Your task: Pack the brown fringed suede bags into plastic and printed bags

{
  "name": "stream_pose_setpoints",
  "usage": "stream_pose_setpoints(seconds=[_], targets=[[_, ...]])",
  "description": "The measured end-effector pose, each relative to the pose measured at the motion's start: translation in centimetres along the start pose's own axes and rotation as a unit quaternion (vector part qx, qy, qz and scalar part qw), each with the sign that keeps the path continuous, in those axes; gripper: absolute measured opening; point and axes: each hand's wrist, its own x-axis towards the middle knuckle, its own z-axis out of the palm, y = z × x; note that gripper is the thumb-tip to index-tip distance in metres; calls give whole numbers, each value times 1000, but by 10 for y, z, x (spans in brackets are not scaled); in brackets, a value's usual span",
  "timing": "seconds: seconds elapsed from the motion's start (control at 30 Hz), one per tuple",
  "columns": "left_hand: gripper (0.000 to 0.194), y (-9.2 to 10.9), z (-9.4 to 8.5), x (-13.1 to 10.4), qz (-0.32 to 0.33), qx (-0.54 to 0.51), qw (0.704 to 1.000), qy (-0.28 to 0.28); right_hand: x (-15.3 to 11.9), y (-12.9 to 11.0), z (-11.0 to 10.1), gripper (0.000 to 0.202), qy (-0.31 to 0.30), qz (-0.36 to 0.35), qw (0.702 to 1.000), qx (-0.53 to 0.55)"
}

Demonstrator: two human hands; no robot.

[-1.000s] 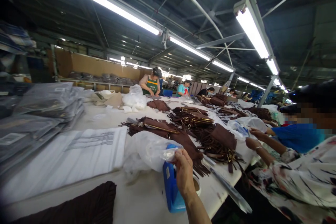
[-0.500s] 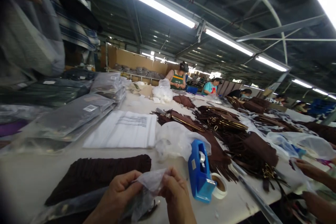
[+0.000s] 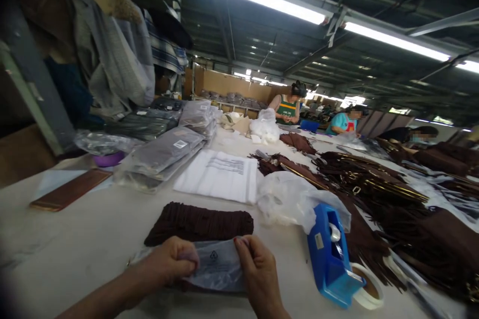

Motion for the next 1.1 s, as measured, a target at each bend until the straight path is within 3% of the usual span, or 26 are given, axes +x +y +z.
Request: stream_pose_setpoints(seconds=[0.1,0.23,0.37,0.47,0.63,0.7,0.77,0.83,0.9,0.97,1.1], targets=[[26,-5,-27,-1,1,-1,999,46,11,0,12,43,29,-5,1000,-2],[24,-4,-49,13,30,76,985,155,33,-5,28,44,71,-66,992,-78],[9,0,-58,34,36,219,945,238,60,1,40,44,71,-120,964,-228],[16,-1,-57,42,35,349,895,275,75,11,45,37,48,-116,949,-289],[31,-7,-45,40,38,509,821,257,81,24,51,25,18,-102,919,-381],[38,-9,-44,39,71,559,785,256,79,26,54,23,11,-99,908,-406],[43,-10,-46,41,154,631,724,232,78,29,56,21,7,-99,899,-426],[39,-13,-51,46,267,695,647,166,77,32,59,20,10,-102,893,-439],[27,-16,-57,51,344,711,607,87,77,34,60,20,18,-105,888,-447],[20,-20,-62,54,363,704,609,44,78,34,58,18,31,-113,886,-449],[33,-25,-70,57,342,655,672,43,69,23,40,17,72,-157,886,-431]])
